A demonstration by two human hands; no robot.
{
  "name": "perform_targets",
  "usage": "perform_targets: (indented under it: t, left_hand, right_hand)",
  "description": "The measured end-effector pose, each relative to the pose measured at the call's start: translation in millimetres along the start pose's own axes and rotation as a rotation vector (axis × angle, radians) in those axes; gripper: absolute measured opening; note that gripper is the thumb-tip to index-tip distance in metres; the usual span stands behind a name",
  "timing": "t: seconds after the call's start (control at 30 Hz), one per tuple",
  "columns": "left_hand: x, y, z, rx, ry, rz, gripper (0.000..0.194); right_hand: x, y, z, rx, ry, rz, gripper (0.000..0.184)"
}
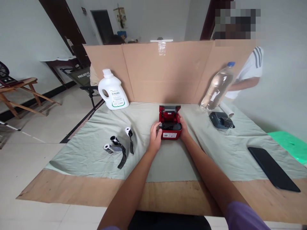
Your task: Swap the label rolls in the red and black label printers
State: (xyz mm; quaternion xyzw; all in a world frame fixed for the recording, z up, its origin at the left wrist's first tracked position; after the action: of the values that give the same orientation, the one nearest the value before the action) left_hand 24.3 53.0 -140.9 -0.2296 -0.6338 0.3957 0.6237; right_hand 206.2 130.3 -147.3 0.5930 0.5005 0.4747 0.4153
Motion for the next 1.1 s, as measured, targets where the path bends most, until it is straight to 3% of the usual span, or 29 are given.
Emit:
perform_targets:
  t: [0.1, 0.27, 0.43, 0.6, 0.7, 0.8, 1.0, 1.1]
  left_hand:
    - [1, 0, -0.2, -0.022, 0.002, 0.013, 0.038]
    - [3, 1, 0.5, -0.044, -0.018, 0.041, 0.037]
    - [5, 2, -0.2, -0.110, -0.028, 0.014, 0.035]
    - [7, 3, 1.2, -0.117, -0.038, 0.003, 0.033]
    - [7, 2, 1.9, -0.116, -0.039, 0.002, 0.032]
    - [8, 0, 2.0, -0.118, -0.037, -0.003, 0.032]
    - [9, 0, 2.6, -0.099, -0.042, -0.018, 0.031]
    - [10, -1, 2.8, -0.085, -0.043, -0.022, 0.031]
  right_hand:
    - [1, 14, 10, -0.078, -0.070, 0.047, 0.051]
    - [3, 69, 3, -0.593, 0.011, 0.128, 0.036]
    - [30, 98, -41, -1.119, 0.302, 0.076, 0.035]
    - [56, 70, -79, -1.565, 0.761, -0.226, 0.030]
    - [59, 59, -84, -1.636, 0.896, -0.363, 0.024]
    - [58, 53, -86, -1.644, 0.956, -0.383, 0.023]
    - [51, 52, -88, -1.571, 0.913, -0.459, 0.020]
    - [45, 69, -93, -1.538, 0.886, -0.394, 0.015]
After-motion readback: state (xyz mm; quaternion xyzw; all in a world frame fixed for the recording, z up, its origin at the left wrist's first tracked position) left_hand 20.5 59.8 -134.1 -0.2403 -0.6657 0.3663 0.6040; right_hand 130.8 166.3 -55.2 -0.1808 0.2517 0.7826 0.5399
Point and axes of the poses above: each hand's wrist, its own x-axis towards the middle knuckle, its own z-axis out of the back of the hand, y = z × x, the point moved 6 cm from there along x, towards the middle knuckle, and after that the axes turned 6 degrees about -z, right-handed, at the moved point
